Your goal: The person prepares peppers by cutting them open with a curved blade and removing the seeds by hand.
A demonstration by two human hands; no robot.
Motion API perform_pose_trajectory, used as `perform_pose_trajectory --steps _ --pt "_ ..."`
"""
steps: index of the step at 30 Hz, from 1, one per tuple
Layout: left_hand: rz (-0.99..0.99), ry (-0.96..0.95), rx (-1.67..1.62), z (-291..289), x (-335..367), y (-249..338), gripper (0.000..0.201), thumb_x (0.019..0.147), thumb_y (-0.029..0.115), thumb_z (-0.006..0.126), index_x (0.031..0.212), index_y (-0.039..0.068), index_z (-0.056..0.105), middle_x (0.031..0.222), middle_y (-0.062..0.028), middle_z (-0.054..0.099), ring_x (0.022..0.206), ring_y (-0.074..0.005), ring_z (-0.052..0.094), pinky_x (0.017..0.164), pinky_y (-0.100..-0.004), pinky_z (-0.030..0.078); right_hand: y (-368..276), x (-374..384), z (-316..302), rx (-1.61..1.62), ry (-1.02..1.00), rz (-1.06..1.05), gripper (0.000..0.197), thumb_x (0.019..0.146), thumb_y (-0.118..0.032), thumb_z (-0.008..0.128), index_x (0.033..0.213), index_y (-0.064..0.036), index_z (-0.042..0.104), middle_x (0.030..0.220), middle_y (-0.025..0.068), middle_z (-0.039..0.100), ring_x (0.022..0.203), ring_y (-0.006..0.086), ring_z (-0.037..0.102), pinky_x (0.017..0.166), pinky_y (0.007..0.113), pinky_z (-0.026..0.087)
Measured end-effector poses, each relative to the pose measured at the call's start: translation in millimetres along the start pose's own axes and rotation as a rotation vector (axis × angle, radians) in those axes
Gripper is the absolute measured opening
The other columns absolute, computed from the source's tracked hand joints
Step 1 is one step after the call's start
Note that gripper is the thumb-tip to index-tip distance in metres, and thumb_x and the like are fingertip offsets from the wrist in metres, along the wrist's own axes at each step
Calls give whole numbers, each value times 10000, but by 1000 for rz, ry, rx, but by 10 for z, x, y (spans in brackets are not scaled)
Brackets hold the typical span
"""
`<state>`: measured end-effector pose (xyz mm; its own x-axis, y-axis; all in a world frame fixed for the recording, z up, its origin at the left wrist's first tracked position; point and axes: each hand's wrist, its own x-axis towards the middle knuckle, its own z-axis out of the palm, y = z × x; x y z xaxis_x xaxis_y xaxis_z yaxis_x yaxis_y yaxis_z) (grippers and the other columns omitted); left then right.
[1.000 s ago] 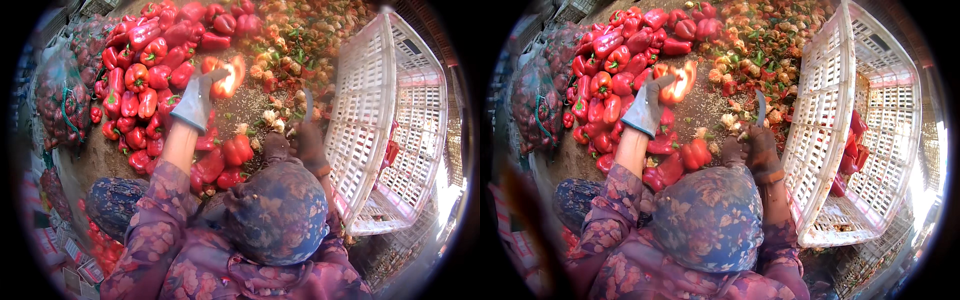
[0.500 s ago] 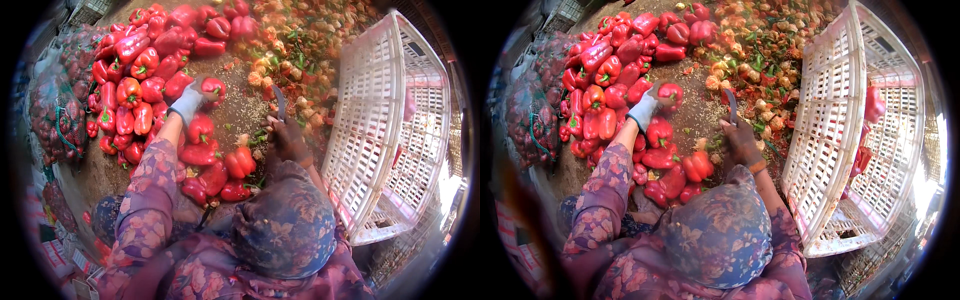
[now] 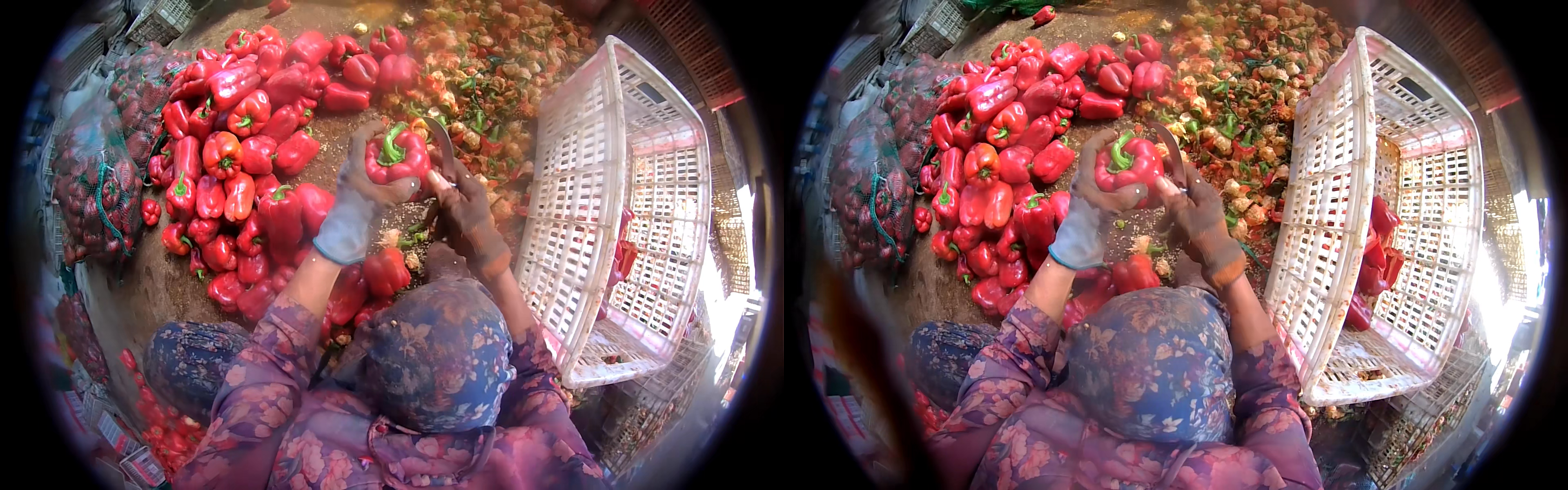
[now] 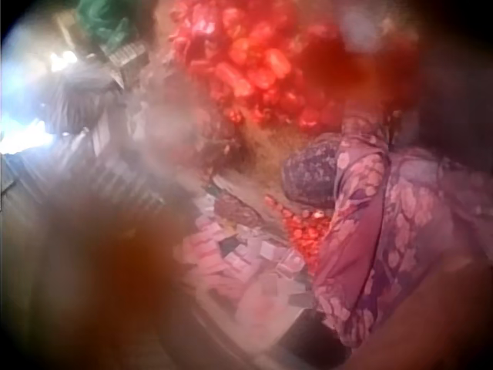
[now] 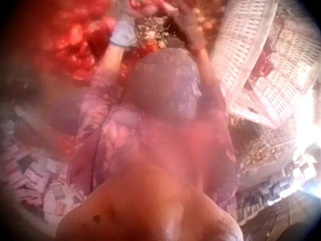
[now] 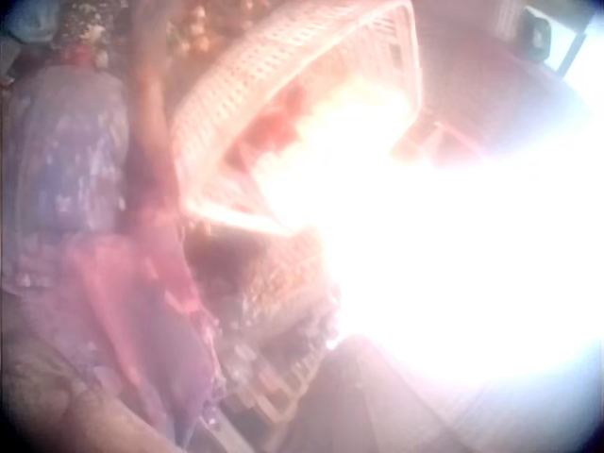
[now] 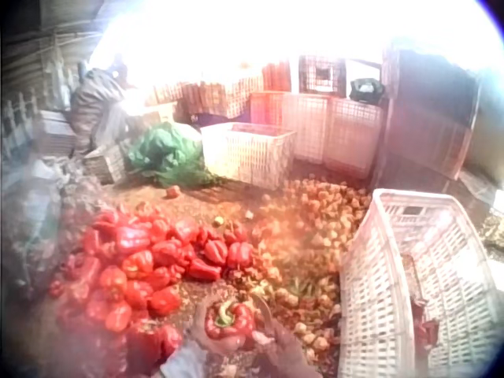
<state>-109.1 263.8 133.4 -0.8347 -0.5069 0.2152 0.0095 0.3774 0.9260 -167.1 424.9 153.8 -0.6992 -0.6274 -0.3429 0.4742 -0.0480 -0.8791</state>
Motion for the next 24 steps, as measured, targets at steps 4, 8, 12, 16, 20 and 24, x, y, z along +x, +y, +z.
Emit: perform_pose_trajectory --steps 4,8,12,16,20,24 --pt "70 -46 -51 -108 23 80 828 568 279 807 1284 90 436 1135 -140 568 1034 -235 579 905 -345 493 37 -199 -171 -588 4 -227 282 918 -216 580 1149 -54 587 830 57 664 661 166 641 556 332 476" --pt "114 9 -36 -96 11 260 769 618 245 781 1280 67 432 1133 -115 552 998 -196 569 873 -321 497 -42 -237 -79 -755 36 -185 286 862 -145 617 1126 -39 587 900 119 680 748 260 659 686 377 514" --pt "-168 101 -642 -65 95 377 714 651 183 754 1273 53 429 1115 -66 522 961 -154 549 844 -297 491 749 -149 -430 -596 -140 -82 309 850 -179 661 1120 -40 605 893 101 683 786 183 641 695 321 507" --pt "-379 -110 -754 -280 66 587 709 646 201 730 1265 33 426 1105 -38 492 960 -131 518 851 -285 467 46 -405 -186 -147 194 1 341 831 -191 705 1122 -36 617 868 79 666 692 92 594 588 248 477" --pt "-260 -335 -601 -142 50 433 805 604 363 754 1282 57 445 1169 -61 537 1046 -184 550 910 -330 467 -312 -178 -70 27 -65 -129 450 781 -186 742 1163 -23 569 850 36 639 644 60 559 520 207 437" --pt "-241 -167 -287 2 50 341 738 676 301 810 1261 22 457 1156 -79 542 1037 -163 539 887 -317 476 -152 -25 -85 65 4 -166 569 737 -190 761 1208 3 507 849 41 632 608 69 542 505 215 437"
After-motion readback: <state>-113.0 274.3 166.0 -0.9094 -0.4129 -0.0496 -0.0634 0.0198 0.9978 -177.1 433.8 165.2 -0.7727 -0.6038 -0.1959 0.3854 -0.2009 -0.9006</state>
